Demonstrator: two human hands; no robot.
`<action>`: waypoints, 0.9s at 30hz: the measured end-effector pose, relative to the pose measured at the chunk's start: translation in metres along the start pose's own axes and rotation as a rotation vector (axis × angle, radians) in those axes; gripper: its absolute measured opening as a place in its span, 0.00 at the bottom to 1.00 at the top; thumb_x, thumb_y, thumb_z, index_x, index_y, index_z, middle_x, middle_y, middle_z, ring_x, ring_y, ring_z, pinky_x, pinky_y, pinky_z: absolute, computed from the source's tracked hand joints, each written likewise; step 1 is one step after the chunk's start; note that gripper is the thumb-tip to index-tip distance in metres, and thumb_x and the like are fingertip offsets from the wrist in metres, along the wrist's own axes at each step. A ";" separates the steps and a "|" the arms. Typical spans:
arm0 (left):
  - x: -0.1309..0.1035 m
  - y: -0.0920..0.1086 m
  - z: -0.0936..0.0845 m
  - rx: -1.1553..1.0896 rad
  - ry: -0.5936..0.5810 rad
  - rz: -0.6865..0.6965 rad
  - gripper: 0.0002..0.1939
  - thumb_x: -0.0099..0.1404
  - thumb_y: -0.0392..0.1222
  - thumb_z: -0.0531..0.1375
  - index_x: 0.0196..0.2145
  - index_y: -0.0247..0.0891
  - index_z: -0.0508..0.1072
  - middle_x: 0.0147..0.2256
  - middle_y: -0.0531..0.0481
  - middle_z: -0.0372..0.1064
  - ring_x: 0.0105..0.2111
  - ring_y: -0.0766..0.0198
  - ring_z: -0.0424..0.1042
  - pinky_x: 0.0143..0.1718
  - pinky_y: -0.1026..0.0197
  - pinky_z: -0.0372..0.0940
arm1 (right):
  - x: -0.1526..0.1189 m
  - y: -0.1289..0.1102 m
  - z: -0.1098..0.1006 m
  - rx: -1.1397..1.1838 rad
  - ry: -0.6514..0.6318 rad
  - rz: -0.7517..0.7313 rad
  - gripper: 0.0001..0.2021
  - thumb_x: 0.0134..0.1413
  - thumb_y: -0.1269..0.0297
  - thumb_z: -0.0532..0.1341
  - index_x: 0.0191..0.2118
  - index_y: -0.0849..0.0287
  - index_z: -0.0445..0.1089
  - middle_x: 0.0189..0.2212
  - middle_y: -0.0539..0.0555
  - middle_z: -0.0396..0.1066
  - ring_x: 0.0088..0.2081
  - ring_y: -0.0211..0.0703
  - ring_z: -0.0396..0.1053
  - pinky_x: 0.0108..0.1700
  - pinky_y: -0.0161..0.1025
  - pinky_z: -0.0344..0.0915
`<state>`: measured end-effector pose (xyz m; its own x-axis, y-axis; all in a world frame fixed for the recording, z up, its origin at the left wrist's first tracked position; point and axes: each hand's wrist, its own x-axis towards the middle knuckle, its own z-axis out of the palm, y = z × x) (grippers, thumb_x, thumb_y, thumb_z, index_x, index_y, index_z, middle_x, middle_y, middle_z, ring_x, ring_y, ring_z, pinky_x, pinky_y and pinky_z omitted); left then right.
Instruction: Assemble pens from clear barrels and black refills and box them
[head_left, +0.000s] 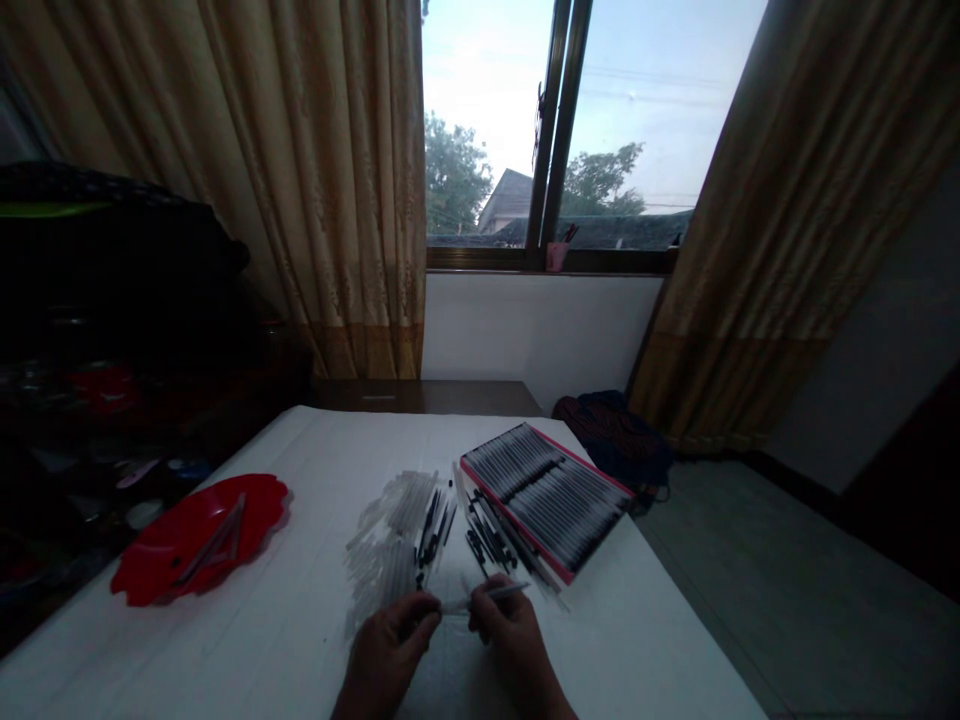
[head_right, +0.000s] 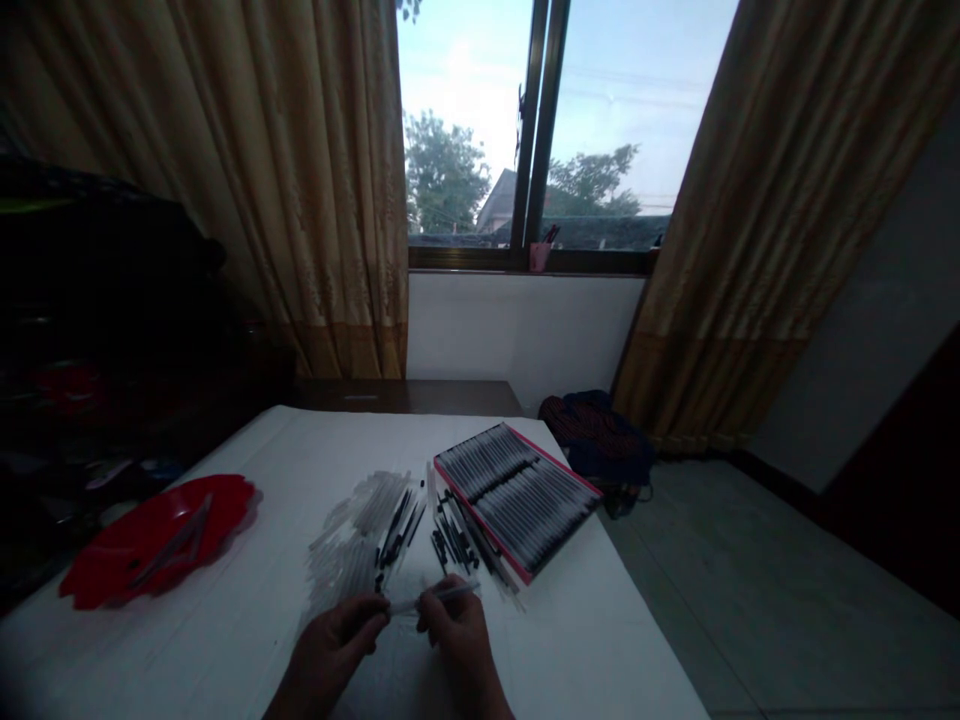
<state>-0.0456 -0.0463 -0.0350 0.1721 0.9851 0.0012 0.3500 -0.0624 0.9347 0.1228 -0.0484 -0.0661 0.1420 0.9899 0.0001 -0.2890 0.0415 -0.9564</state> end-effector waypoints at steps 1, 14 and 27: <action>0.001 0.000 -0.001 -0.021 0.003 -0.012 0.17 0.53 0.54 0.60 0.33 0.39 0.77 0.28 0.51 0.76 0.25 0.62 0.71 0.28 0.64 0.67 | 0.000 0.000 0.000 0.004 -0.010 0.006 0.16 0.39 0.52 0.68 0.22 0.60 0.65 0.13 0.46 0.65 0.16 0.32 0.58 0.19 0.31 0.51; 0.008 -0.010 -0.022 -0.048 -0.044 -0.070 0.17 0.52 0.53 0.60 0.33 0.38 0.77 0.26 0.52 0.74 0.25 0.64 0.68 0.29 0.64 0.64 | 0.003 0.000 -0.007 0.114 0.122 0.080 0.21 0.37 0.45 0.67 0.24 0.58 0.62 0.12 0.41 0.54 0.15 0.28 0.48 0.17 0.28 0.42; 0.006 -0.005 -0.023 -0.103 -0.034 -0.120 0.20 0.48 0.56 0.62 0.31 0.37 0.76 0.23 0.53 0.72 0.23 0.65 0.67 0.28 0.64 0.63 | -0.002 -0.004 -0.004 0.143 0.075 0.062 0.21 0.40 0.45 0.66 0.25 0.59 0.64 0.14 0.41 0.54 0.16 0.29 0.49 0.19 0.29 0.44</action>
<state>-0.0675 -0.0366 -0.0315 0.1664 0.9784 -0.1226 0.2739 0.0736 0.9589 0.1272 -0.0507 -0.0629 0.1879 0.9785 -0.0849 -0.4305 0.0044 -0.9026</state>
